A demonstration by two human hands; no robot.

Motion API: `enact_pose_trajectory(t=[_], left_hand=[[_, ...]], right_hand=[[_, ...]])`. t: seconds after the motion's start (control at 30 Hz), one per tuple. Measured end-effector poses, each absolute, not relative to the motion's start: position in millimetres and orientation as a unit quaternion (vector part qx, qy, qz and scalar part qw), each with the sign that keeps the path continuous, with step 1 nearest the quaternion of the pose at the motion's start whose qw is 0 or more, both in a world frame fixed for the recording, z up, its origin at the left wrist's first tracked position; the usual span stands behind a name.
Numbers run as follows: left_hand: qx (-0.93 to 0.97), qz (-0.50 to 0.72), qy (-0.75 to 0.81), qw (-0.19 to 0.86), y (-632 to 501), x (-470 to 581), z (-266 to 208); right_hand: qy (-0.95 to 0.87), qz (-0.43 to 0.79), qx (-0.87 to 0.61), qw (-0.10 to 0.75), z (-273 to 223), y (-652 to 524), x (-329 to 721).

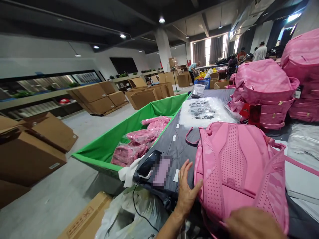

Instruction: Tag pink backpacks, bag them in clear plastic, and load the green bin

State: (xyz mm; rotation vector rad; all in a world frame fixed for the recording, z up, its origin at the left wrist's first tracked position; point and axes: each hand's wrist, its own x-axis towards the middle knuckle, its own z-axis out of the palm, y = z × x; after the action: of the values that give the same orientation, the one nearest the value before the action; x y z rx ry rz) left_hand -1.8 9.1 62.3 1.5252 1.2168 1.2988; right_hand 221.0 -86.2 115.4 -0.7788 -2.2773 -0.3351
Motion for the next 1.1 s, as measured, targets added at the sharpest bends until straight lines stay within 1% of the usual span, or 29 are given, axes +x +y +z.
enact_pose_trajectory(t=[0.03,0.07,0.1,0.17,0.23,0.27,0.33,0.4,0.47,0.57,0.6,0.7,0.8,0.87,0.9,1.0,1.07,1.1], left_hand=[[0.622,0.500,0.476,0.369,23,2,71],[0.639,0.482,0.468,0.374,39,8,80],[0.646,0.462,0.458,0.399,54,16,89],[0.635,0.429,0.420,0.486,76,36,100],[0.596,0.419,0.354,0.586,80,53,102],[0.576,0.419,0.317,0.626,75,57,99],[0.549,0.421,0.271,0.670,58,56,90],[0.541,0.423,0.273,0.673,48,47,82],[0.535,0.433,0.320,0.651,61,42,84],[0.539,0.418,0.461,0.567,128,52,108],[0.550,0.409,0.522,0.509,156,60,118],[0.567,0.400,0.555,0.458,231,88,145],[0.587,0.394,0.533,0.464,266,104,157],[0.593,0.396,0.506,0.486,272,99,162],[0.591,0.399,0.489,0.502,272,93,165],[0.573,0.409,0.435,0.561,265,65,176],[0.558,0.410,0.401,0.600,256,48,184],[0.552,0.408,0.387,0.615,251,41,187]], right_hand=[[-0.856,-0.141,-0.355,0.350,124,-77,244],[-0.837,-0.131,-0.413,0.334,128,-67,265],[-0.833,-0.114,-0.451,0.298,126,-57,281],[-0.838,-0.053,-0.499,0.216,114,-41,298],[-0.849,0.029,-0.506,0.147,100,-35,297],[-0.854,0.068,-0.500,0.126,95,-36,292],[-0.863,0.126,-0.476,0.113,90,-41,280],[-0.872,0.158,-0.445,0.125,91,-45,270],[-0.877,0.183,-0.425,0.131,95,-43,263],[-0.871,0.211,-0.426,0.122,100,-33,254],[-0.868,0.216,-0.429,0.123,103,-29,250],[-0.861,0.225,-0.434,0.139,109,-26,241],[-0.866,0.231,-0.419,0.145,113,-31,244],[-0.868,0.215,-0.417,0.163,114,-26,255],[-0.864,0.193,-0.425,0.187,114,-17,261],[-0.826,0.096,-0.469,0.296,119,39,277],[-0.805,0.051,-0.487,0.336,127,98,274],[-0.803,0.037,-0.492,0.335,133,129,267]])
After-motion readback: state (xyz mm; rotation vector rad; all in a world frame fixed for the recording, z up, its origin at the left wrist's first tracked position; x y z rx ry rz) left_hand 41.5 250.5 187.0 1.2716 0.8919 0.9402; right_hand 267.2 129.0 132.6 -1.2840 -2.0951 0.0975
